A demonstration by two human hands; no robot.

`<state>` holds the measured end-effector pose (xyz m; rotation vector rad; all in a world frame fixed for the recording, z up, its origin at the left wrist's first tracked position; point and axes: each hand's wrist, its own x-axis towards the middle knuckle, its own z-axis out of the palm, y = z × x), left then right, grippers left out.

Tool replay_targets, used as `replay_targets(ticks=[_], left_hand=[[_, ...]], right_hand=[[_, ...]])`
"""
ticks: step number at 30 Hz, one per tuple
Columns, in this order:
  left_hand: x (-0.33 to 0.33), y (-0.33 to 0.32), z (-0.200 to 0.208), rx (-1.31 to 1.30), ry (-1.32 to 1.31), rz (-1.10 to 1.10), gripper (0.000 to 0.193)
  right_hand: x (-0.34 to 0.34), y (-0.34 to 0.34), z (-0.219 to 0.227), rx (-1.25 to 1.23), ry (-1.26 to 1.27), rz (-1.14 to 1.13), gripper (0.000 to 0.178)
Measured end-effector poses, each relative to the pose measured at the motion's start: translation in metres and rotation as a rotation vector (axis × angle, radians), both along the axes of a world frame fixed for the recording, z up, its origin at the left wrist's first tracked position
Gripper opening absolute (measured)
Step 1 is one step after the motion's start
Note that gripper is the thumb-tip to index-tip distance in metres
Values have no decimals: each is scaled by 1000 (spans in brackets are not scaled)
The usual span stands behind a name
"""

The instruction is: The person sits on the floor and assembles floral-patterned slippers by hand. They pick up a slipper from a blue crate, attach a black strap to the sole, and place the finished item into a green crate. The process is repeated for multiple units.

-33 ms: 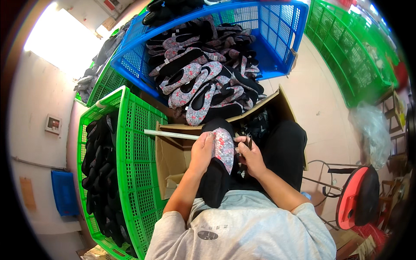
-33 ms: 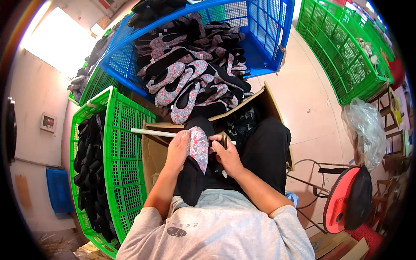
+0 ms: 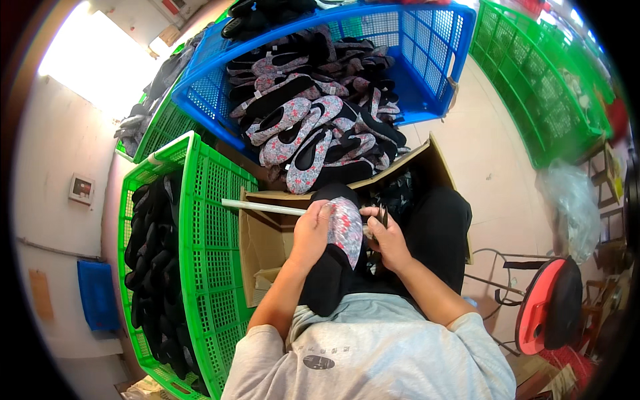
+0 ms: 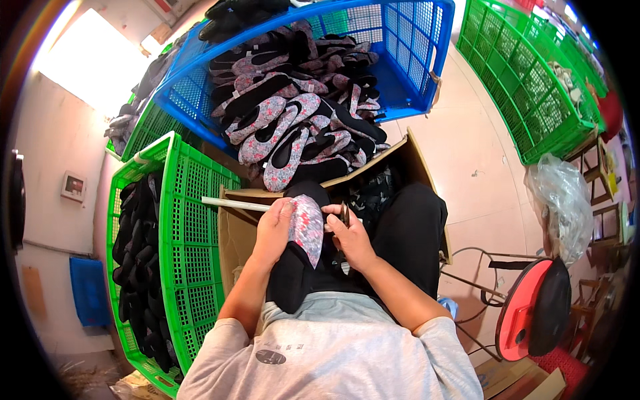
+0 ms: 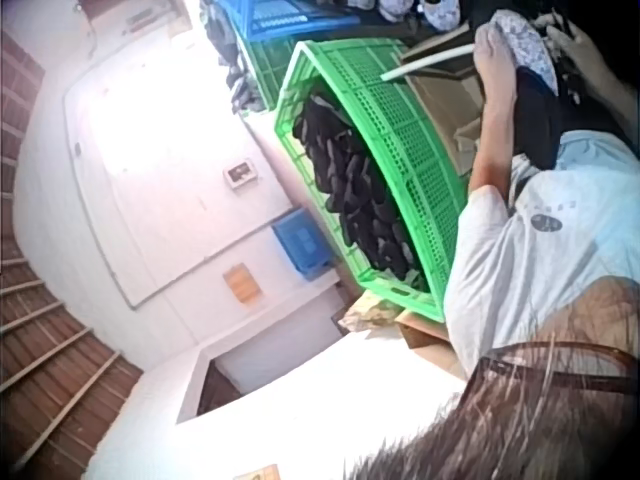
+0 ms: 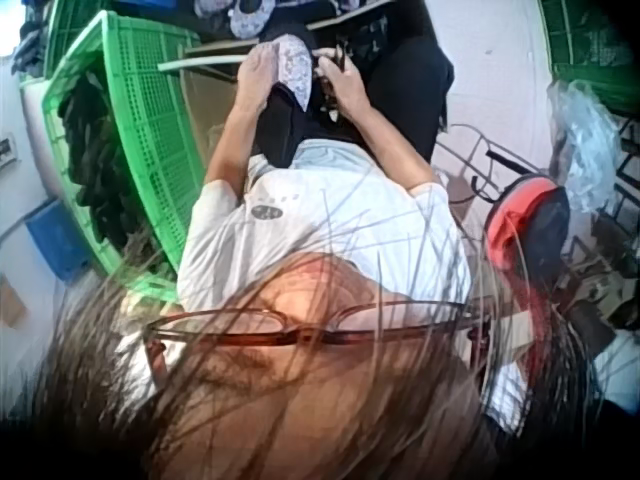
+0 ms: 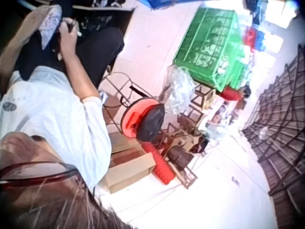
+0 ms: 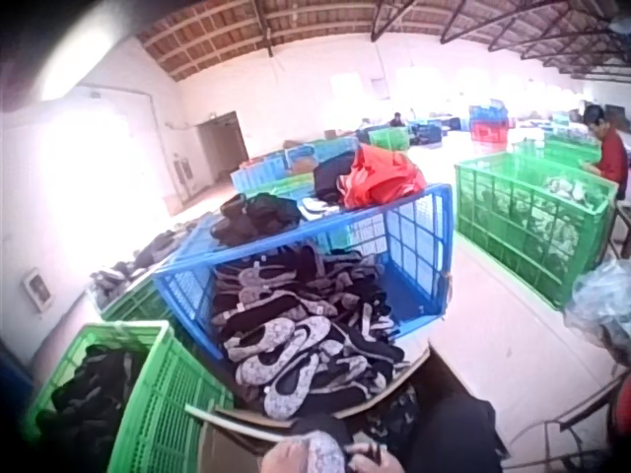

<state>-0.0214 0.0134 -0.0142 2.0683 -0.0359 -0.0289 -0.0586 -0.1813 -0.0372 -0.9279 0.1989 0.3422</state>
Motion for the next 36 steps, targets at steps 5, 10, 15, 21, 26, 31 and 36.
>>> replay_targets(ticks=[5,10,15,21,26,31,36], left_hand=[[-6,-27,75,438,-225,-262,38],[-4,-52,97,298,-827,-142,24],[-21,-78,54,-285,-227,-161,18],[-11,-104,4,-1124,490,-205,28],[-18,-98,-18,-1293,659,-66,25],[-37,-84,-13,-1239,638,60,22],[-56,-54,11,-1163,706,154,24]], right_hand=[[21,-15,37,-219,-230,178,33],[34,-52,61,-527,-361,-162,20],[37,-112,70,-511,-540,-458,12],[11,-108,72,-790,-664,-260,22],[7,-92,72,-1050,-850,-131,41],[-5,-77,54,-951,-871,-31,33],[-31,-45,41,-875,-874,23,32]])
